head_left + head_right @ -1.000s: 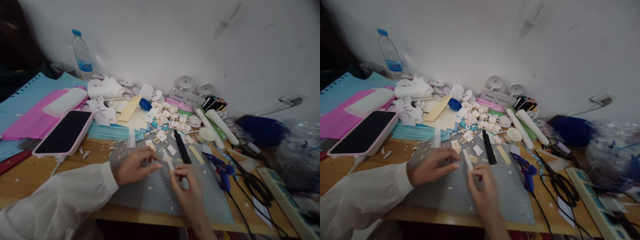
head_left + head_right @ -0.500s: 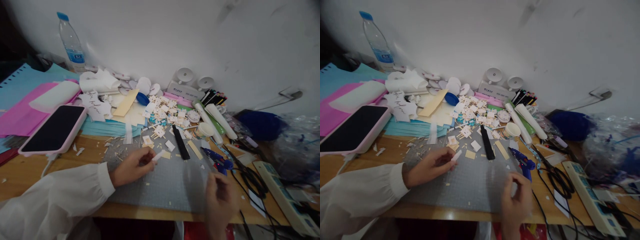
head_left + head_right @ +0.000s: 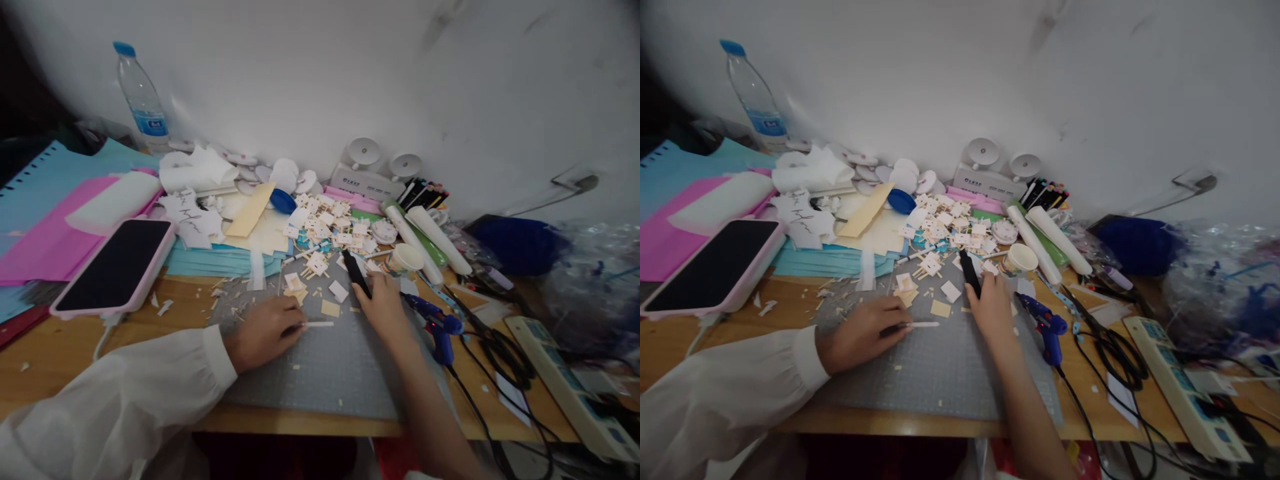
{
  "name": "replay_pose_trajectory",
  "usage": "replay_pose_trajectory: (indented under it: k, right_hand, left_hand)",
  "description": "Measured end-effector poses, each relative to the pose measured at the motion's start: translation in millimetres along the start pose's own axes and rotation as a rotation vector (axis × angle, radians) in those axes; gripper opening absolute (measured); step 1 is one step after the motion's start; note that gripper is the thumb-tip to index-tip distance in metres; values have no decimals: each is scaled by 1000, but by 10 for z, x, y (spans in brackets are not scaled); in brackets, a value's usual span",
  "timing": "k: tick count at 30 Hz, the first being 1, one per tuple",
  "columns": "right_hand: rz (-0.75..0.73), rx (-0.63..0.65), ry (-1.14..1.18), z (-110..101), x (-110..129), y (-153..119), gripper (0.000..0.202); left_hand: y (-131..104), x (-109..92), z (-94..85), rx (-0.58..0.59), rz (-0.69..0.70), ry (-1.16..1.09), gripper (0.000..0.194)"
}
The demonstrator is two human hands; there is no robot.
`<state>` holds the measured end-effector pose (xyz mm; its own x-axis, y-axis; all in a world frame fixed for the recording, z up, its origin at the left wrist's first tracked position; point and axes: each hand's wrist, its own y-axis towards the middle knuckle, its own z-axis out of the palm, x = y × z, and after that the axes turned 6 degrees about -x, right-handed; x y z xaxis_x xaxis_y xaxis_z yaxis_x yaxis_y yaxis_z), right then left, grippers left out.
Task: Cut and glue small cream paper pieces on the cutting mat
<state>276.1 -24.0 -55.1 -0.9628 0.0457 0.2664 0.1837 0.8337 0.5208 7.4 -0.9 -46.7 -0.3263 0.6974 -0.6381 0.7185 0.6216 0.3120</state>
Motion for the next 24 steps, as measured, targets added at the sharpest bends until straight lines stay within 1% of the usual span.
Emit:
replay_pose_trajectory:
  k: [2, 4, 8, 11, 14, 15, 18, 20, 24]
  right_hand:
    - [-21, 39, -9, 56, -26, 38, 21]
    - [-41, 69, -17, 71, -32, 41, 22]
    - [-53, 84, -16, 4, -11, 43, 27]
    - [-38, 45, 0, -161, 18, 51, 33]
    - [-16, 15, 33, -416, 62, 16, 37]
    - [11, 14, 59, -505, 79, -10, 37]
    - [179, 13, 188, -722, 124, -129, 36]
    - [245, 19, 221, -812, 150, -236, 34]
    - [241, 88, 242, -895, 231, -528, 34]
  left_hand:
    - [-4, 19, 9, 16, 3, 49, 21]
    - [-5, 30, 13, 28, 1, 88, 21]
    - [-6, 23, 15, 43, -5, 136, 17]
    - [-7, 7, 14, 49, -10, 161, 15]
    - [-7, -5, 14, 52, -23, 179, 15]
    - [-7, -7, 14, 54, -27, 183, 15]
    - [-7, -13, 16, 65, -27, 189, 15]
    - [-8, -19, 16, 70, -24, 188, 15]
    - [-13, -34, 14, 61, -24, 182, 14]
